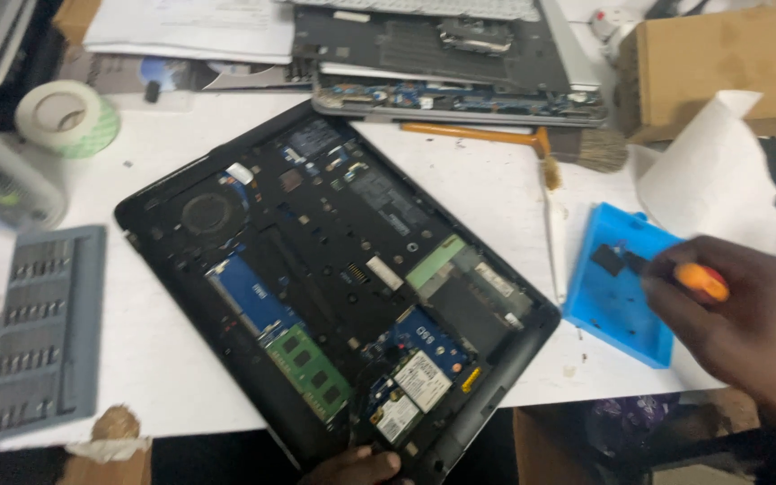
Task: Disassembling and repairing internal components of a laptop using a screwdriver on a repair bench.
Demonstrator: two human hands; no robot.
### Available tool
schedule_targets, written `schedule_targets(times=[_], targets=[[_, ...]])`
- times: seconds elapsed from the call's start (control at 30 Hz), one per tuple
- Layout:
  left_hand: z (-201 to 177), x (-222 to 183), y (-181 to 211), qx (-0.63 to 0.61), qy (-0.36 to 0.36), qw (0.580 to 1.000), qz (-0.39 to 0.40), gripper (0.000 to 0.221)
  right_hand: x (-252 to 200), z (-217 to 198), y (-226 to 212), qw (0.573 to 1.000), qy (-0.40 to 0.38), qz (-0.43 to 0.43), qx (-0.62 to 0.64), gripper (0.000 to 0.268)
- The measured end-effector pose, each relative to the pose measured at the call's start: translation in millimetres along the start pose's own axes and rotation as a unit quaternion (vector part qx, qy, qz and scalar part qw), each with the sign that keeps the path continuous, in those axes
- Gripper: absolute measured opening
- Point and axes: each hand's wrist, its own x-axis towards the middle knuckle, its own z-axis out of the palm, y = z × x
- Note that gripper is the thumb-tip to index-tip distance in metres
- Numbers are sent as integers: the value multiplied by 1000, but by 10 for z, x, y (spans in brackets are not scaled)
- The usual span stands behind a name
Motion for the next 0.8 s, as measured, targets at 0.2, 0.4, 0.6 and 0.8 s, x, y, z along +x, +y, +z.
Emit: schedule_targets(times=[0.2, 0.4, 0.6, 0.8], targets=[[-622, 655, 408, -60, -92, 994, 9, 22, -680, 289, -34, 958, -154, -146, 195, 24], [-715, 790, 504, -34, -50, 998, -18, 30, -1180, 992, -670, 938, -94, -186, 276, 4], [-839, 1078, 710, -8, -25, 999, -46, 19, -1281, 1088, -744, 955, -40, -118, 269, 7], [-804, 1239, 735, 12, 1, 995, 104, 17, -1281, 1094, -543, 954, -52, -157, 250, 10]])
